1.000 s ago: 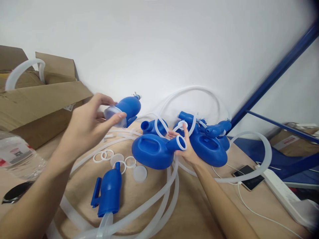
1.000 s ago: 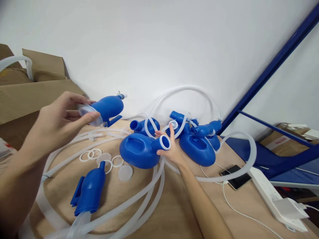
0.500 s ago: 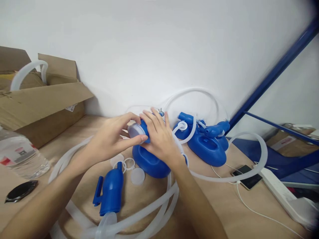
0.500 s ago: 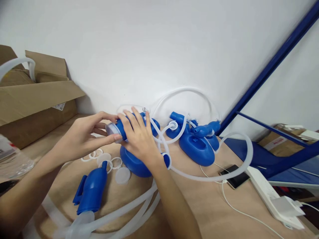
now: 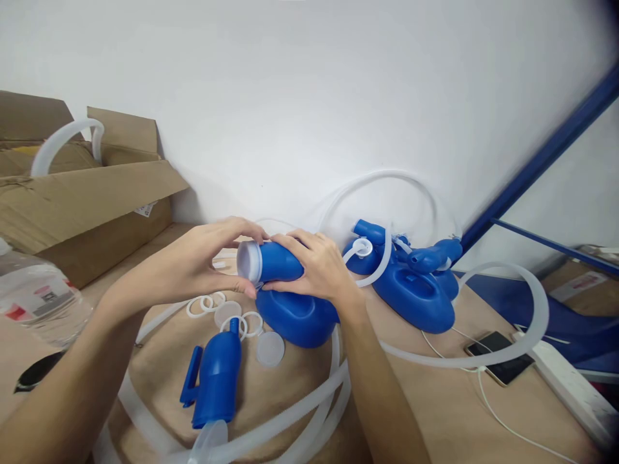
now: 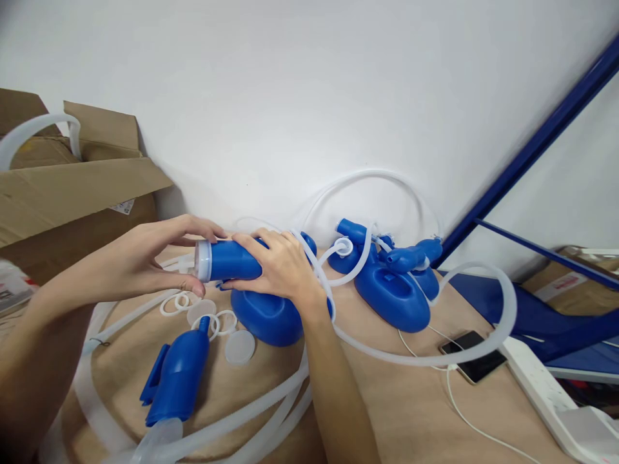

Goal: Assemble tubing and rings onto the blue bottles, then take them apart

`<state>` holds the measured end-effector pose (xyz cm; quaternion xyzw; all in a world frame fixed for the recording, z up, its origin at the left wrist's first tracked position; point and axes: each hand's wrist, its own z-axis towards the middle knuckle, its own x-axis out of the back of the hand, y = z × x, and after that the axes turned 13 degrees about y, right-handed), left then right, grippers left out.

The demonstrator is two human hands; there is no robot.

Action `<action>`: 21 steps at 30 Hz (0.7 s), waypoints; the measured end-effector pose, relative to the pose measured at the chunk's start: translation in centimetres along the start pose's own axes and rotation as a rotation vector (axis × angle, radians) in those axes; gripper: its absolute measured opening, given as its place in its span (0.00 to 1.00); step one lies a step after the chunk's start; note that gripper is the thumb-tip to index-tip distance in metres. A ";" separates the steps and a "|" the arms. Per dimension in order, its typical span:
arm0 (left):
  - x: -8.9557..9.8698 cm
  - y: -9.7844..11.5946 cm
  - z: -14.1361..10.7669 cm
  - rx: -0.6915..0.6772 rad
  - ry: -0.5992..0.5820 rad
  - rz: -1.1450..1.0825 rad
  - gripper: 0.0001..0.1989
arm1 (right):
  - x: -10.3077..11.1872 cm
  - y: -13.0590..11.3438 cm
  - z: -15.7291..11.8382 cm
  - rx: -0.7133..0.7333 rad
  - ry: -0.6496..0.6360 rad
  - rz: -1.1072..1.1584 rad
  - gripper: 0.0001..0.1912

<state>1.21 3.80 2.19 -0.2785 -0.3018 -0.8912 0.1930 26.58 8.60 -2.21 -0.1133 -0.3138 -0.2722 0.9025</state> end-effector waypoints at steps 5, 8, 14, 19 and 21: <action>-0.8 -0.1 -0.1 -0.017 0.085 -0.059 0.27 | 0.9 0.1 -0.2 0.013 -0.006 0.014 0.42; -1.2 0.2 -0.1 -0.016 0.124 -0.052 0.28 | 1.3 0.2 -0.3 0.023 -0.002 0.014 0.42; -1.8 0.2 0.0 0.020 0.141 -0.054 0.27 | 1.8 0.0 -0.3 -0.036 -0.038 0.029 0.40; -2.3 0.1 0.2 0.062 0.150 -0.091 0.29 | 2.3 0.2 -0.3 -0.069 -0.088 0.067 0.38; -2.6 0.3 0.4 0.032 0.243 -0.041 0.28 | 2.7 0.6 -0.5 -0.132 -0.077 0.056 0.36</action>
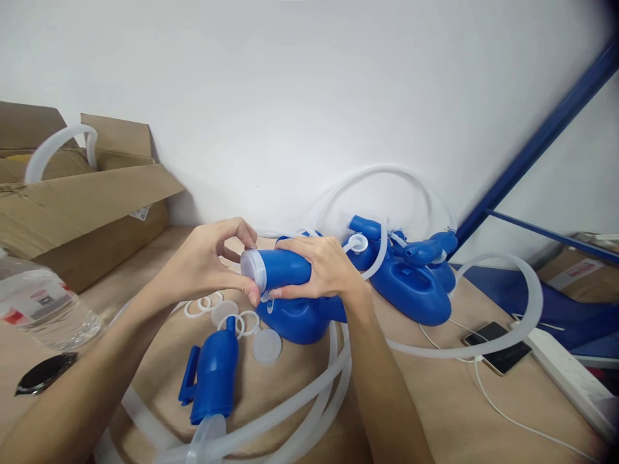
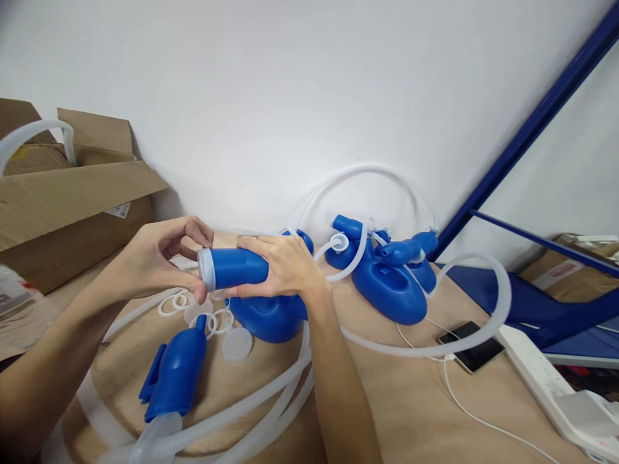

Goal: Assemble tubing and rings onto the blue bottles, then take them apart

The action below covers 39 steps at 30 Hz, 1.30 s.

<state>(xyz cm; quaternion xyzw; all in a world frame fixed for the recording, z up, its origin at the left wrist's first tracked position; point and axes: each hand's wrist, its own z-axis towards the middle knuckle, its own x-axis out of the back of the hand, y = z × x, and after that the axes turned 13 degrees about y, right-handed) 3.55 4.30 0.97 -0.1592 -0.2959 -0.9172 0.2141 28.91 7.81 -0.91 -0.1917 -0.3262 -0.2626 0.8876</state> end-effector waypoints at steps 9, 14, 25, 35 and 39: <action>1.8 -2.0 1.3 0.075 -0.468 0.034 0.18 | 1.2 -1.0 0.0 -0.042 0.131 -0.043 0.40; 3.4 -3.2 0.9 0.080 -0.517 0.287 0.25 | 0.2 -1.7 0.5 -0.187 0.183 -0.153 0.39; -0.8 -0.5 0.0 0.275 -0.206 -0.024 0.17 | -0.2 -2.6 0.7 -0.164 0.281 -0.122 0.37; 0.7 -0.3 -0.1 0.078 -0.189 0.220 0.17 | -1.2 -1.7 0.7 -0.265 0.166 -0.176 0.37; 2.0 -2.4 0.4 0.140 -0.550 0.310 0.14 | -1.4 -1.7 0.7 -0.163 0.158 -0.149 0.37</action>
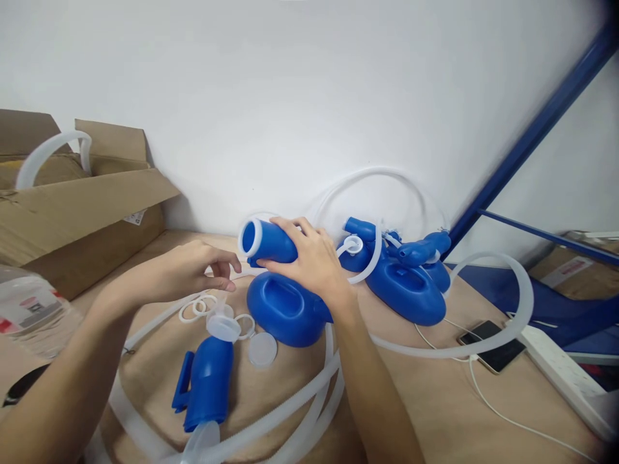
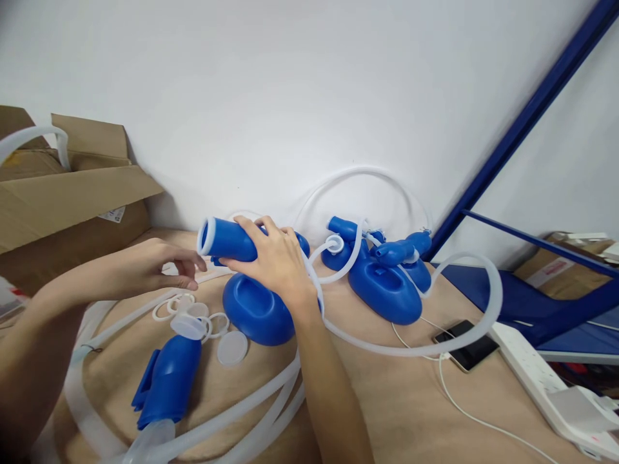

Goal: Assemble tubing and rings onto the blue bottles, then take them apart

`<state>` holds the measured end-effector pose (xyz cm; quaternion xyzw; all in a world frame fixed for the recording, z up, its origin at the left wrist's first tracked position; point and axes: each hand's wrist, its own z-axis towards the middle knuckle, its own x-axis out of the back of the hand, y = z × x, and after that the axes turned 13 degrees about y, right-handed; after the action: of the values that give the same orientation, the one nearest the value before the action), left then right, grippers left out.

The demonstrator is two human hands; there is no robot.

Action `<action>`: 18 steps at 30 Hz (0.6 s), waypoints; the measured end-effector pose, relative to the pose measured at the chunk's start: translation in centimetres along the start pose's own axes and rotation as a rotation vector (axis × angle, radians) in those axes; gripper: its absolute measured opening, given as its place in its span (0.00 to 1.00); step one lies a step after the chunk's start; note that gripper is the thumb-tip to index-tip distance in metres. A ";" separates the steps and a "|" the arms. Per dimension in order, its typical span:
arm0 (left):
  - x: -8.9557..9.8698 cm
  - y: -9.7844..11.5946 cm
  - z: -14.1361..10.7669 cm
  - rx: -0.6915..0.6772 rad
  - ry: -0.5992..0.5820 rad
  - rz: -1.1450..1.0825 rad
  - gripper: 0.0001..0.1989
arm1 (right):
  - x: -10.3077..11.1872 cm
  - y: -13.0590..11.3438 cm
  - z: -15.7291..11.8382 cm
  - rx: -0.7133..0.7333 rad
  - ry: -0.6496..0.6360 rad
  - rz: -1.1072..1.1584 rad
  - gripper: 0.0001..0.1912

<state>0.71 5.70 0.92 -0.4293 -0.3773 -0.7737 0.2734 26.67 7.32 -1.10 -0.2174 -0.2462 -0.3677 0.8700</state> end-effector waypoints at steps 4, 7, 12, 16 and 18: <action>0.0 0.0 0.0 0.056 0.217 0.121 0.20 | -0.4 -0.5 0.0 0.069 -0.043 -0.055 0.36; 0.1 1.2 -0.4 0.048 0.404 0.062 0.24 | -0.6 -0.6 -0.1 0.049 0.003 -0.047 0.37; -0.1 2.7 -0.7 -0.243 0.665 0.102 0.15 | -0.4 -0.7 -0.1 0.027 0.034 -0.075 0.37; -0.5 2.9 -0.5 -0.430 0.524 0.025 0.11 | -0.2 -0.6 -0.1 0.095 -0.051 -0.112 0.36; -0.6 2.8 -0.4 -0.386 0.445 0.005 0.12 | -0.1 -0.4 0.0 0.125 -0.076 -0.121 0.34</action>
<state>2.92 3.79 1.24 -0.2941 -0.1530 -0.9056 0.2647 26.32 7.06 -1.09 -0.1612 -0.3142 -0.3948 0.8482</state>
